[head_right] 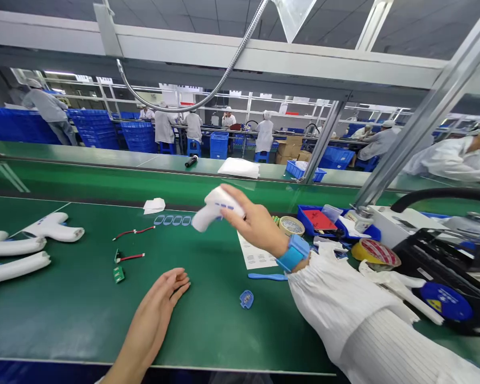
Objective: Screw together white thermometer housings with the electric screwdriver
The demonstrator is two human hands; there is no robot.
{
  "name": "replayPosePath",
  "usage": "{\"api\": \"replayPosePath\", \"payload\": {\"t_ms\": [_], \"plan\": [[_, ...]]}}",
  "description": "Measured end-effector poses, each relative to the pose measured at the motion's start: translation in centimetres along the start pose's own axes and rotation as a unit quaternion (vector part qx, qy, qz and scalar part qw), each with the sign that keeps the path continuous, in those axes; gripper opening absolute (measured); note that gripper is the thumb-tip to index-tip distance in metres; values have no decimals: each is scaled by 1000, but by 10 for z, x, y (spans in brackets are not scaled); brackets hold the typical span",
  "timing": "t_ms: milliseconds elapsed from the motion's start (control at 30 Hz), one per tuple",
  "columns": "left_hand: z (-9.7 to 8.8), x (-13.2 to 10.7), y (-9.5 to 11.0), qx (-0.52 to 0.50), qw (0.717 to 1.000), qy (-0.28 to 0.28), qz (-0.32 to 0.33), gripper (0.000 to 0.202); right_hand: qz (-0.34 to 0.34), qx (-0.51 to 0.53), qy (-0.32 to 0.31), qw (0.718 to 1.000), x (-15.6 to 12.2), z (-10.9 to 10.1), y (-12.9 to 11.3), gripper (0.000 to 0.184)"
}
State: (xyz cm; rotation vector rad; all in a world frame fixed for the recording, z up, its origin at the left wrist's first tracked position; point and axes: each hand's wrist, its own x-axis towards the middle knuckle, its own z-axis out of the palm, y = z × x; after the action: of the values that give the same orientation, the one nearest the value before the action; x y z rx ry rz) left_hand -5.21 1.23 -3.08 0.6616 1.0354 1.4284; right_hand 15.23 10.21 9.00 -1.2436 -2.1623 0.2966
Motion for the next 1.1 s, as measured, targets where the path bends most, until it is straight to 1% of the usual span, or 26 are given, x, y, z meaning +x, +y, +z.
{"api": "replayPosePath", "payload": {"t_ms": [33,67,133,167,233,267,300,333,400,433,500,533,567,633,667,700,767,800,833,900,933,1000,1033,1100], "plan": [[-3,-2,-3,5,1000,-2,7,35,-4,-5,0,1000,4,0,2,51],[-5,-4,-5,7,1000,-2,10,36,-7,-20,-20,1000,8,1,5,51],[-8,-5,-7,11,1000,1,9,38,-12,-62,-90,994,11,3,7,51],[-9,-6,-7,12,1000,2,6,38,-10,-66,-98,993,11,4,8,50],[-11,-6,-6,14,1000,-1,3,37,2,-46,-34,998,9,4,8,46],[-11,-7,-6,15,1000,-2,5,36,2,-45,-14,999,7,5,8,45],[-11,-8,-6,17,1000,-3,8,35,-3,-51,-14,999,5,5,7,44],[-12,-8,-6,19,1000,-4,12,34,-13,-63,-37,997,3,5,6,44],[-12,-10,-6,24,1000,-7,15,32,-23,-77,-107,991,-1,5,4,47],[-12,-10,-7,25,1000,-9,15,32,-18,-63,-109,992,-2,5,4,49],[-12,-10,-8,24,1000,-10,16,30,5,-20,-46,999,-3,5,1,48],[-12,-10,-8,22,1000,-9,17,30,7,-9,-34,999,-3,5,1,48],[-12,-9,-8,19,1000,-9,19,30,2,-13,-43,999,-3,5,0,47],[-12,-9,-8,15,1000,-6,24,30,-14,-52,-111,992,-3,4,-2,48],[-11,-9,-7,13,1000,-3,26,30,-16,-63,-132,989,-4,4,-3,50],[-11,-8,-7,12,1000,-1,29,30,-10,-61,-120,991,-5,4,-4,52],[-9,-8,-6,8,999,1,33,31,4,-39,-52,998,-8,6,-5,54],[-9,-8,-6,6,999,2,34,31,3,-39,-47,998,-10,7,-5,55],[-8,-7,-5,4,999,2,33,32,-2,-51,-63,997,-12,8,-6,55],[-7,-6,-4,1,999,6,32,33,-9,-85,-119,989,-16,10,-5,54],[-7,-6,-3,2,999,7,32,33,-7,-89,-127,988,-18,11,-4,52],[-7,-6,-3,4,999,4,34,32,2,-73,-90,993,-21,12,-2,48],[-7,-6,-3,4,999,0,35,31,3,-69,-82,994,-23,12,-2,47],[-6,-7,-2,1,1000,-19,24,28,1,-80,-109,991,-27,10,-4,49]]}}
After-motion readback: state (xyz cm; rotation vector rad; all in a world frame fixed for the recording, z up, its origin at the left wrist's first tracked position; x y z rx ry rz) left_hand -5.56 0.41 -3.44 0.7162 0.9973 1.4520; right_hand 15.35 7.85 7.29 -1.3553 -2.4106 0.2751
